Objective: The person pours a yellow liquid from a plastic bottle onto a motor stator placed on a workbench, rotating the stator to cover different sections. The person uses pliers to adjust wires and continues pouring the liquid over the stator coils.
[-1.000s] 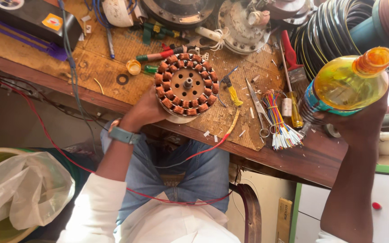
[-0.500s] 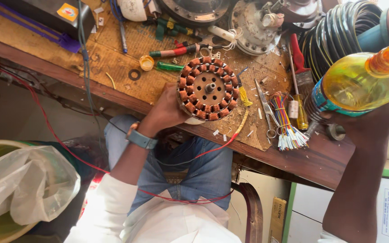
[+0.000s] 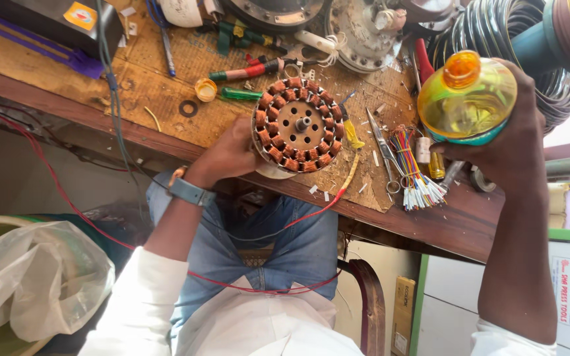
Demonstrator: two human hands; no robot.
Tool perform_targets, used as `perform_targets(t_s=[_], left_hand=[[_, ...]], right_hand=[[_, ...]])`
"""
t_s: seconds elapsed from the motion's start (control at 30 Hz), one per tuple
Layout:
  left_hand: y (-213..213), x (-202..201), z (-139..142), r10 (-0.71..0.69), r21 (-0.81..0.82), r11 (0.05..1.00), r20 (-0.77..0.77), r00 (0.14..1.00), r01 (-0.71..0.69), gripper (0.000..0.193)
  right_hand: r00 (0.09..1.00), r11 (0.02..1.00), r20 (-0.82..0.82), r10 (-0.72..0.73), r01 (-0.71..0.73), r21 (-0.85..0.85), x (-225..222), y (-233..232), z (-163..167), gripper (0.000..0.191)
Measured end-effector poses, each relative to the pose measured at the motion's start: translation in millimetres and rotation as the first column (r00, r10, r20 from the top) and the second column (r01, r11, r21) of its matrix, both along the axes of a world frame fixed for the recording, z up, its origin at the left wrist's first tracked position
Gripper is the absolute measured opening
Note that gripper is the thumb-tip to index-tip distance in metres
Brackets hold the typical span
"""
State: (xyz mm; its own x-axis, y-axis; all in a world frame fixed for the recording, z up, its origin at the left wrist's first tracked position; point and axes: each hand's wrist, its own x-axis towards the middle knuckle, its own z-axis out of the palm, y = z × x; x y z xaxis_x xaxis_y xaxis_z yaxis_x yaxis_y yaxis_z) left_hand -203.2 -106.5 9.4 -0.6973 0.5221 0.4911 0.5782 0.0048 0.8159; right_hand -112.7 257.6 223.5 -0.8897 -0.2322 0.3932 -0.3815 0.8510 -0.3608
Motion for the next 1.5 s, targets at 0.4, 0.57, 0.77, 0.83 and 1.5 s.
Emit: perform_targets(t_s=[0.4,0.57,0.77,0.83,1.5], left_hand=[[29.8,29.6,21.4,0.325,-0.001,0.946,-0.017,0.945,-0.326,0.058],[31.2,25.4,11.4,0.379,-0.127,0.918,-0.001,0.925,-0.376,0.056],[43.7,54.1,0.2,0.53,-0.025,0.848,0.014,0.848,-0.529,0.051],[41.3,52.8,-1.4,0.523,-0.05,0.85,-0.039,0.851,-0.524,0.048],[34.4,50.3,2.5,0.47,-0.016,0.882,-0.004,0.882,-0.47,0.061]], right_hand=[[0.998,0.96,-0.044,0.053,-0.039,0.278,-35.3,-27.6,9.9,0.108],[0.993,0.925,-0.069,0.095,-0.062,0.376,-56.6,-39.4,16.5,0.11],[0.972,0.85,-0.022,0.232,-0.192,0.491,-73.1,-60.6,18.3,0.106],[0.968,0.793,-0.003,0.25,-0.203,0.574,-77.1,-68.8,22.7,0.104],[0.949,0.528,0.069,0.306,-0.229,0.818,-83.3,-139.1,58.6,0.104]])
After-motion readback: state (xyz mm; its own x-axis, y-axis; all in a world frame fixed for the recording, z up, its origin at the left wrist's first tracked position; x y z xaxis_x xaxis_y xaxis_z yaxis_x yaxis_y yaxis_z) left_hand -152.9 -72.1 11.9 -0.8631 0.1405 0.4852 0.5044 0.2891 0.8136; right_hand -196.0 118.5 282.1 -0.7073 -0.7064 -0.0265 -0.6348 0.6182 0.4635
